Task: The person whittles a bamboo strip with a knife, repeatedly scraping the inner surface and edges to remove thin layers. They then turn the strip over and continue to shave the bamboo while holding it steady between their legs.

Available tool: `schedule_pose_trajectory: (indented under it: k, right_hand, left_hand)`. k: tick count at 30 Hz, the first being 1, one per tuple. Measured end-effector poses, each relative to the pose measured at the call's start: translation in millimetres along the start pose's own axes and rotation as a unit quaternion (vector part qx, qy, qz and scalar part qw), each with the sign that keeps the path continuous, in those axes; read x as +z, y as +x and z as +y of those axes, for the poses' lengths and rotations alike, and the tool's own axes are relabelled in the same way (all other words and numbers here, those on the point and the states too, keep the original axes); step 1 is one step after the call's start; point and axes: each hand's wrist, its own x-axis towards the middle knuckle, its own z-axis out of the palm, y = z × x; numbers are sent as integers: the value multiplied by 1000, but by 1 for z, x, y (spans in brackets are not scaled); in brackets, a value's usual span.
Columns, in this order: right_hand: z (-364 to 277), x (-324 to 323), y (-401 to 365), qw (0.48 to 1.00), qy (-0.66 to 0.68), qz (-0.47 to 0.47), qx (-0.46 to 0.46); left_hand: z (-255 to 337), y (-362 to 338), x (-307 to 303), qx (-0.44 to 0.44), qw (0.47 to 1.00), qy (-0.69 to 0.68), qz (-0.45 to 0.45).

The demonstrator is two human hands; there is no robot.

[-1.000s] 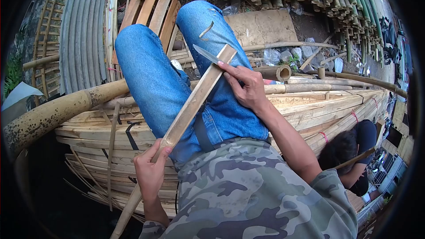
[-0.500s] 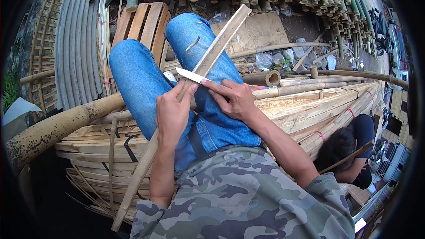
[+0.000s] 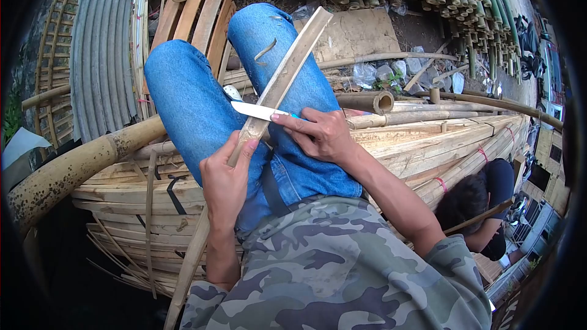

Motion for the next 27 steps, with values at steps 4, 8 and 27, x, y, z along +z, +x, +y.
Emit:
schedule_pose_trajectory:
  k: [4, 8, 27]
  right_hand:
    - [3, 0, 4, 999, 26, 33, 22]
    - [5, -5, 6, 997, 26, 45, 63]
    - [-5, -4, 4, 995, 26, 67, 65]
  left_hand:
    - [-10, -26, -19, -21, 1000, -17, 0]
    - [-34, -69, -46, -57, 998, 5, 25]
    - [-20, -41, -47, -59, 998, 20, 17]
